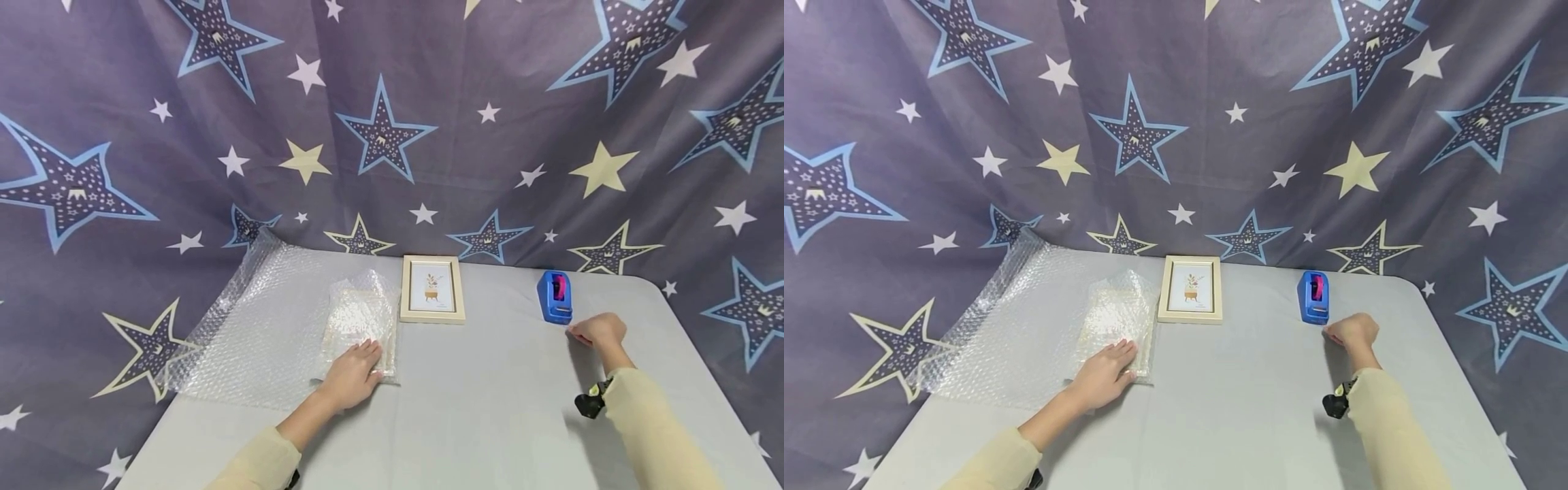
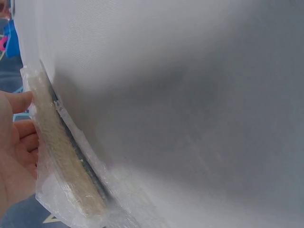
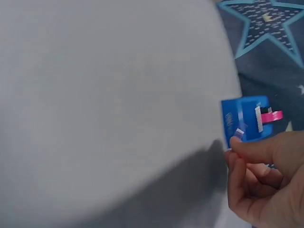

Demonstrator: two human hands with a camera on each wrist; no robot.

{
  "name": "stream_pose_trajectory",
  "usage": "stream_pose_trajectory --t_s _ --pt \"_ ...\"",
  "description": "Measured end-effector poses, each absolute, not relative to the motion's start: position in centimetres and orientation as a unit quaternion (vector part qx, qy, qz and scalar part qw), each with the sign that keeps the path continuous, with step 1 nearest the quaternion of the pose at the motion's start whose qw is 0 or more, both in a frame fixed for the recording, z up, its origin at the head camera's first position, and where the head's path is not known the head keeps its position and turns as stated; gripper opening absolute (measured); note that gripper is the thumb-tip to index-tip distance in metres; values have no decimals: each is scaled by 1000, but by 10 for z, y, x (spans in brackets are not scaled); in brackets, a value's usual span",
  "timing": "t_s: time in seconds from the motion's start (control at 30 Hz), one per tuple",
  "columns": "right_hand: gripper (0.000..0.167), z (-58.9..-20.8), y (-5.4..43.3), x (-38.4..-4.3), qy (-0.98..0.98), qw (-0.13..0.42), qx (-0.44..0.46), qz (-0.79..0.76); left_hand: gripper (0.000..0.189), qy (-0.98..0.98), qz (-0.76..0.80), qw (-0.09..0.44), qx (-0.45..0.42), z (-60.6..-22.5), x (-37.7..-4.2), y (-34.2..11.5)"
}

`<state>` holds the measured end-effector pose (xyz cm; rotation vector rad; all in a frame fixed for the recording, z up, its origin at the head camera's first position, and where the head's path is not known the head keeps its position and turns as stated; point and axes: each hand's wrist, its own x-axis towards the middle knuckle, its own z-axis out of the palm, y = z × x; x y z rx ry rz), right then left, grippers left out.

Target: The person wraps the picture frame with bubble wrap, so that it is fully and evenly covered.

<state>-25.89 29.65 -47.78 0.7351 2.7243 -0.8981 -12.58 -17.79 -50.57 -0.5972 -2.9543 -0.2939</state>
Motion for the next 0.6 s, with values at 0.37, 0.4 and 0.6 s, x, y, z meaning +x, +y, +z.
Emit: stream_pose_trajectory --t_s 0.37,0.4,0.6 --pt "28 -482 290 -257 841 130 158 -501 49 -972 -95 74 -199 -507 -129 -180" --pt "21 -481 288 -257 833 138 136 -518 49 -972 -95 74 -200 -506 -129 -180" --pt "22 -472 257 -258 799 176 26 -575 50 -972 -96 68 -202 -506 -127 -178"
